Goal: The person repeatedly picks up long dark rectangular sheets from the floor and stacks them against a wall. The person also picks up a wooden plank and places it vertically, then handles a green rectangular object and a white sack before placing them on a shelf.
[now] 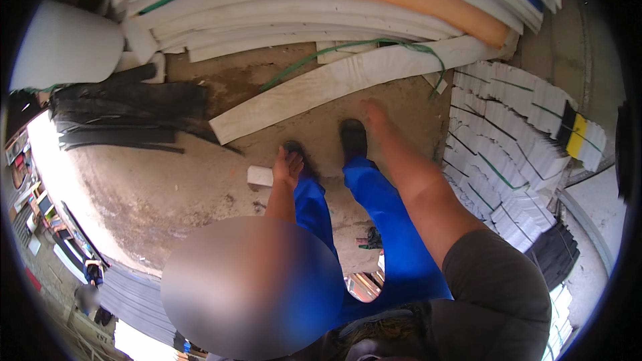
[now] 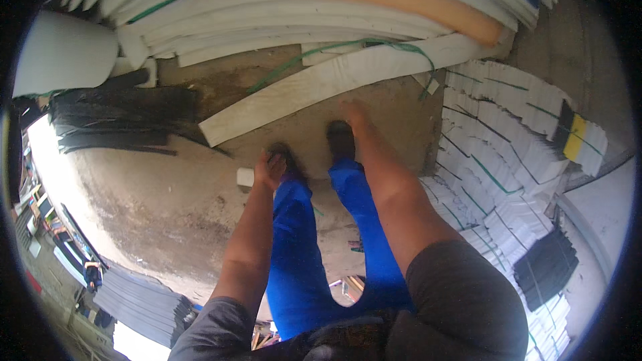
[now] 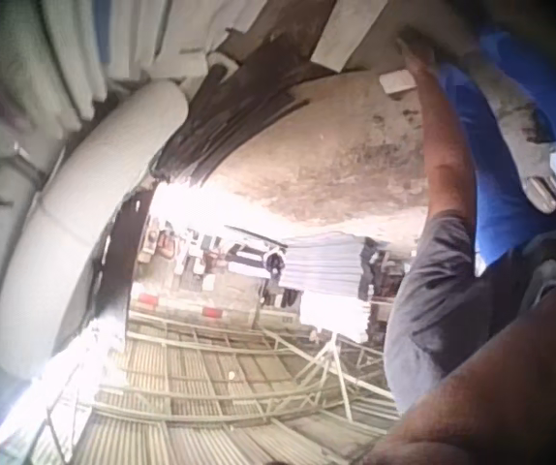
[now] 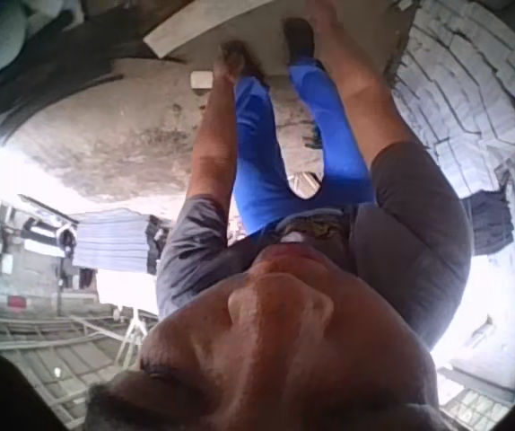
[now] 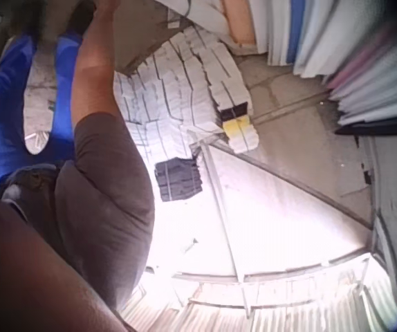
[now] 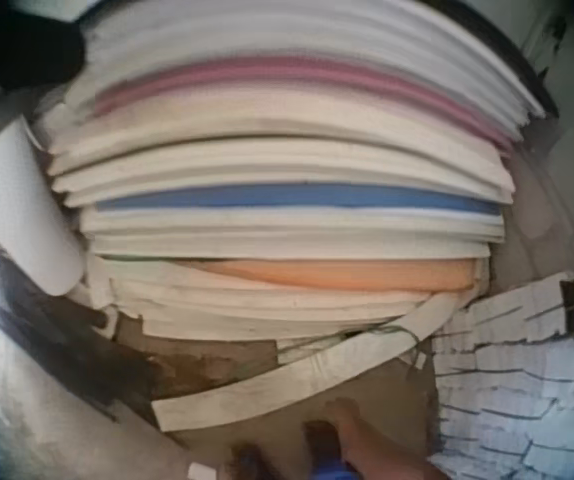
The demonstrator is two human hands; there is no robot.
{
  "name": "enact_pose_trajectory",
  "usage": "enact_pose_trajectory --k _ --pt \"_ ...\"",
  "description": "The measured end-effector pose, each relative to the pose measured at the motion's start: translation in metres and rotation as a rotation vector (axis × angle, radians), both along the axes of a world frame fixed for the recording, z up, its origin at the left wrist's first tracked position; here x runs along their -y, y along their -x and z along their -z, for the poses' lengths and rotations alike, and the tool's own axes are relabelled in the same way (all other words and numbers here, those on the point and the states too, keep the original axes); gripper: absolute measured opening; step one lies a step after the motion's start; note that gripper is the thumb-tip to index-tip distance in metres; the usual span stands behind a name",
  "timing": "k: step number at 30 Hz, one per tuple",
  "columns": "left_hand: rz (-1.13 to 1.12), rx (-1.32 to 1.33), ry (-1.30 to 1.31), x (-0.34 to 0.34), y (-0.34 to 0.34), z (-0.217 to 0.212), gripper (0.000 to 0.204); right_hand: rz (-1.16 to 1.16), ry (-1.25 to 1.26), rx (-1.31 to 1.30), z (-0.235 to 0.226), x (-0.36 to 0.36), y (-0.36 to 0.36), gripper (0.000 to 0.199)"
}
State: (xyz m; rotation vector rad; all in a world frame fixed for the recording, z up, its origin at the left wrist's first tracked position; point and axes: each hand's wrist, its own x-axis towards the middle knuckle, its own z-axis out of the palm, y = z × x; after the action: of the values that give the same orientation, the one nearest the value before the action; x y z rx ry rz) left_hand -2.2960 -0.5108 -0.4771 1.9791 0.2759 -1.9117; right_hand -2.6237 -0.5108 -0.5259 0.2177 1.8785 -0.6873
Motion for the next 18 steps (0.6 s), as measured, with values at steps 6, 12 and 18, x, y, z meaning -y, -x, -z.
enact_pose_trajectory --k 6,12,18 --pt "0.025 -0.178 0.01 0.018 0.078 0.14 0.085 0.514 -0.013 -0.123 0.126 0.003 0.107 0.069" --pt "-0.077 -0.183 -0.078 0.03 0.13 0.157 0.084 0.746 0.068 -0.157 0.116 0.009 0.135 0.069" --pt "-0.356 -0.331 0.146 0.041 0.137 0.078 0.063 0.902 0.201 -0.151 0.032 -0.008 0.1 0.065"
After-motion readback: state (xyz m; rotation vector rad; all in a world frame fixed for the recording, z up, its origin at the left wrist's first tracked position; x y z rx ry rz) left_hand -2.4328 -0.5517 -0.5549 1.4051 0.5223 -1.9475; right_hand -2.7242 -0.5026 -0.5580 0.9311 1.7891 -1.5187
